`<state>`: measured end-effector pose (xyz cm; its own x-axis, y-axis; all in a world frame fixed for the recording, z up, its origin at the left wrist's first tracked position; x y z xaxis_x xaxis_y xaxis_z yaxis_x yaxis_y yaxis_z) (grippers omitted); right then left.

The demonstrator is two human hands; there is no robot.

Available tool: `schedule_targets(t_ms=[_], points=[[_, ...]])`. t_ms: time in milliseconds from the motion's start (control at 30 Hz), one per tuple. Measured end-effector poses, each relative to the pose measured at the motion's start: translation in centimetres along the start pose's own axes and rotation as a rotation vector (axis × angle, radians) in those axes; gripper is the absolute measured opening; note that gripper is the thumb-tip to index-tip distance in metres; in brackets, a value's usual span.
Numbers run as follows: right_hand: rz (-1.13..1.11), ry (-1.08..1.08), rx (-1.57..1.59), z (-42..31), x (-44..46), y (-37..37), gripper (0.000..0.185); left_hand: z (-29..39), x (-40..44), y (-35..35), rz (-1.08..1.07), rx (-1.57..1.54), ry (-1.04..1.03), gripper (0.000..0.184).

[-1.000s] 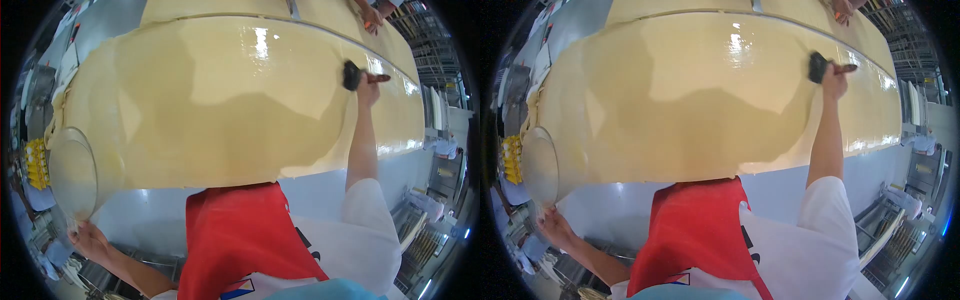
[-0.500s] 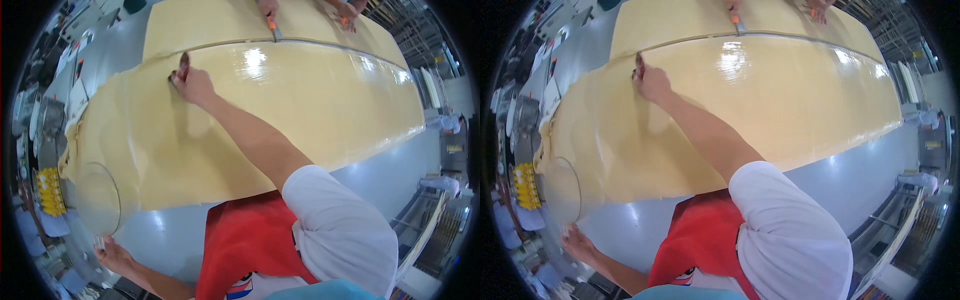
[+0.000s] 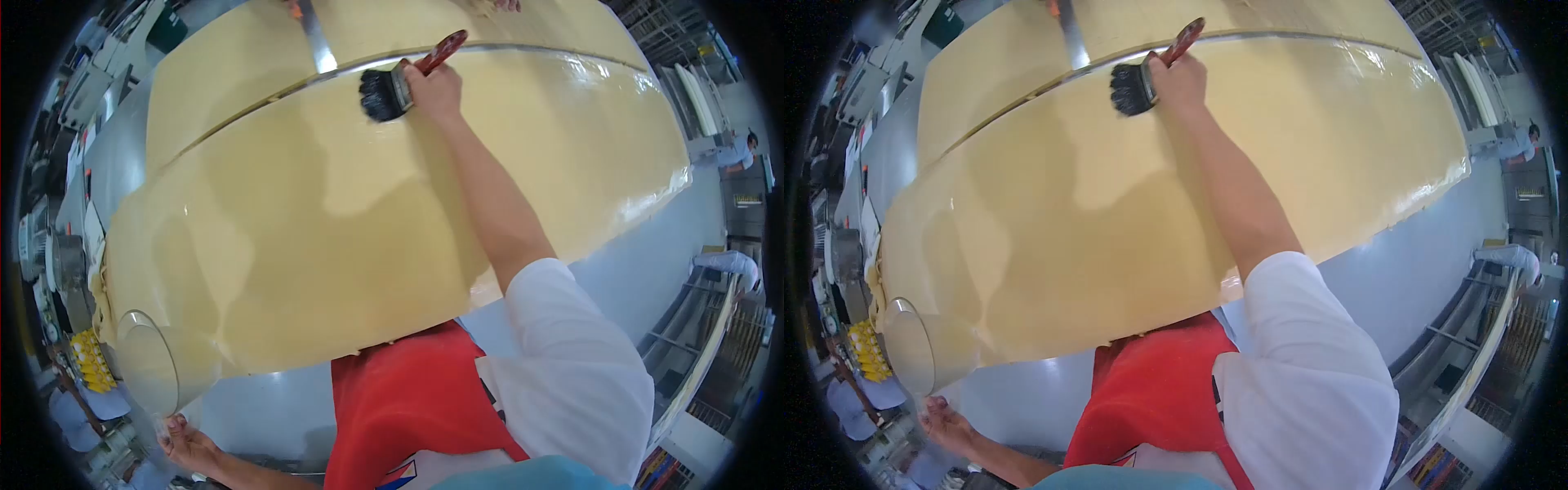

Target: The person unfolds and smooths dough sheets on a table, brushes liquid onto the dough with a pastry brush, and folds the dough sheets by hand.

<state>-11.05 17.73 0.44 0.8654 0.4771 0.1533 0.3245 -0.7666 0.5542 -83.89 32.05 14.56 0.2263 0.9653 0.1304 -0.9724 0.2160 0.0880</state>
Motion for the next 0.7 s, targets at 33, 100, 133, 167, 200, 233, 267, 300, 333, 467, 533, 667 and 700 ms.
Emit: schedule_targets(t_ms=[33, 100, 133, 167, 200, 233, 267, 300, 333, 467, 533, 667, 700], points=[[0.004, -0.014, 0.007, 1.3, 0.6, 2.1, 0.036, 0.6, -0.2, -1.8, -0.077, -0.03, -0.018, 0.015], [0.04, -0.071, -0.092, 4.1, 1.9, 6.5, 0.037, 2.2, -0.7, -5.5, -0.158, -0.055, -0.046, 0.014], [0.062, -0.086, -0.126, 6.3, 2.9, 9.0, 0.04, 3.2, -1.1, -7.5, -0.12, -0.074, -0.023, 0.013], [0.08, -0.104, -0.162, 8.8, 3.9, 11.4, 0.042, 3.9, -1.3, -8.8, -0.082, -0.09, 0.003, 0.011], [0.146, -0.141, -0.311, 11.7, 5.4, 14.2, 0.045, 4.2, -1.2, -9.4, -0.086, -0.078, 0.004, 0.011], [0.209, -0.178, -0.462, 14.6, 6.4, 17.0, 0.048, 4.5, -1.1, -10.0, -0.171, -0.096, -0.027, 0.01], [0.193, -0.187, -0.462, 15.7, 6.5, 20.5, 0.055, 4.9, -1.0, -10.4, -0.258, -0.113, -0.055, 0.009], [0.2, -0.324, -0.536, 17.2, 7.1, 23.7, 0.056, 5.0, -1.1, -10.4, -0.262, -0.102, -0.05, 0.009], [0.304, -0.306, -0.586, 19.4, 7.0, 26.9, 0.053, 5.2, -1.3, -10.3, -0.265, -0.125, -0.074, 0.01], [0.422, -0.417, -0.645, 21.8, 7.7, 29.6, 0.049, 8.1, -3.0, -13.6, -0.183, -0.043, -0.08, 0.012], [0.324, -0.37, -0.328, 16.6, 7.1, 23.0, 0.049, 7.1, -2.6, -11.2, -0.172, -0.028, -0.096, 0.012], [0.041, -0.116, -0.006, 5.4, 2.0, 5.0, 0.045, 7.9, -1.6, -12.5, -0.22, 0.02, -0.126, 0.012], [-0.091, -0.108, 0.064, 5.7, 0.7, -0.5, 0.039, 8.4, -1.5, -13.1, -0.241, 0.019, -0.131, 0.012]])
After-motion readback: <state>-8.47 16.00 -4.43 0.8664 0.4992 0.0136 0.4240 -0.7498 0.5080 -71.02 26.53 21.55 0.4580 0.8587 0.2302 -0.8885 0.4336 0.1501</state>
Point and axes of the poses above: each hand's wrist, its own x-axis towards the middle knuckle, its own y-axis out of the back of the hand, z = x × y, the point moved 3 cm from there along x, towards the middle knuckle, and after that the axes turned 12 degrees about -z, right-handed, at the moved point
